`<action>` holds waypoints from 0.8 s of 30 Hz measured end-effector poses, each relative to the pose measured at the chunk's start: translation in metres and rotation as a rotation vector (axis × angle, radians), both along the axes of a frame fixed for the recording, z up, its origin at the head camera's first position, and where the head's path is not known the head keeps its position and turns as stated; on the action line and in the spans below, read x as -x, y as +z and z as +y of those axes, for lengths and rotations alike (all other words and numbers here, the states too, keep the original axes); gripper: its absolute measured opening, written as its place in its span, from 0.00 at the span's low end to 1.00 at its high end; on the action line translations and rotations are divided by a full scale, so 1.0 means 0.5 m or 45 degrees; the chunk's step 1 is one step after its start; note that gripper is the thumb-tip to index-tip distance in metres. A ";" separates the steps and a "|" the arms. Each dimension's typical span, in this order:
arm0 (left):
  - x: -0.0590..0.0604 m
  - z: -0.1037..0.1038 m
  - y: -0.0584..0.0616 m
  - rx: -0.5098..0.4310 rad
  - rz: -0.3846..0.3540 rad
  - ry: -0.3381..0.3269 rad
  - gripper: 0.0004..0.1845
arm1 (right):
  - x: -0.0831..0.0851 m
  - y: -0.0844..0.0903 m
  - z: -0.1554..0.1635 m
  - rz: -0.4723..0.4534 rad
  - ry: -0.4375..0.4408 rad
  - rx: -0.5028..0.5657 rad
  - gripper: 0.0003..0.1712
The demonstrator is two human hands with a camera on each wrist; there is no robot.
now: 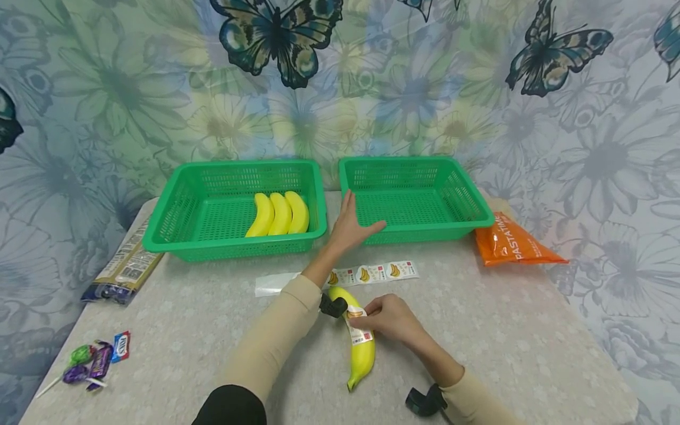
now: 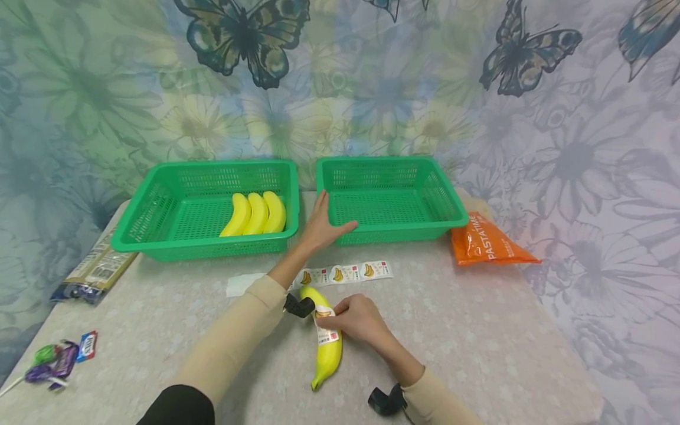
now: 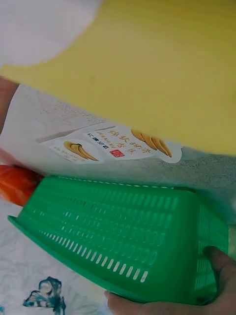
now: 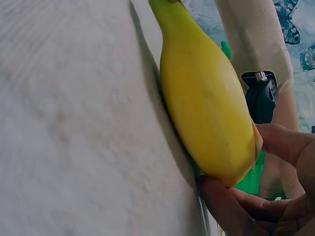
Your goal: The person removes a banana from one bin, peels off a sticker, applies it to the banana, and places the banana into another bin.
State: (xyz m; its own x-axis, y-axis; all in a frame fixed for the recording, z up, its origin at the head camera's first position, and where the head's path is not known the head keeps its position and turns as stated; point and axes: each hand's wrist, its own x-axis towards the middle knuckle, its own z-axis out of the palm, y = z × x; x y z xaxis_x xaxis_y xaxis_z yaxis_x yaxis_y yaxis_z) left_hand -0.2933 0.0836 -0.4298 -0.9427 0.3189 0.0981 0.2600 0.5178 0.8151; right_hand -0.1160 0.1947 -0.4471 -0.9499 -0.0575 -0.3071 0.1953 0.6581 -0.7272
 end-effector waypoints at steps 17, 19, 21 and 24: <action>-0.008 0.004 -0.008 -0.131 -0.072 0.069 0.63 | 0.068 0.152 0.091 -0.080 0.200 0.099 0.23; -0.009 0.003 -0.007 -0.119 -0.082 0.052 0.62 | 0.085 0.177 0.104 -0.103 0.247 0.067 0.24; -0.009 0.003 -0.006 -0.110 -0.087 0.039 0.62 | 0.106 0.201 0.122 -0.125 0.287 0.040 0.27; -0.006 0.003 -0.005 -0.069 -0.051 0.044 0.62 | 0.144 0.244 0.152 -0.142 0.307 -0.012 0.31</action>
State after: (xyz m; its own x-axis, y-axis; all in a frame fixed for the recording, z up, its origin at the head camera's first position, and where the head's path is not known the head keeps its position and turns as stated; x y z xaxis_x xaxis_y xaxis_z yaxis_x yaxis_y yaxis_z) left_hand -0.2903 0.0850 -0.4324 -0.9565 0.2814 0.0766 0.2096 0.4806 0.8515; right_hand -0.1878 0.2709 -0.3251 -0.8695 -0.2746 -0.4106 0.1108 0.7017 -0.7038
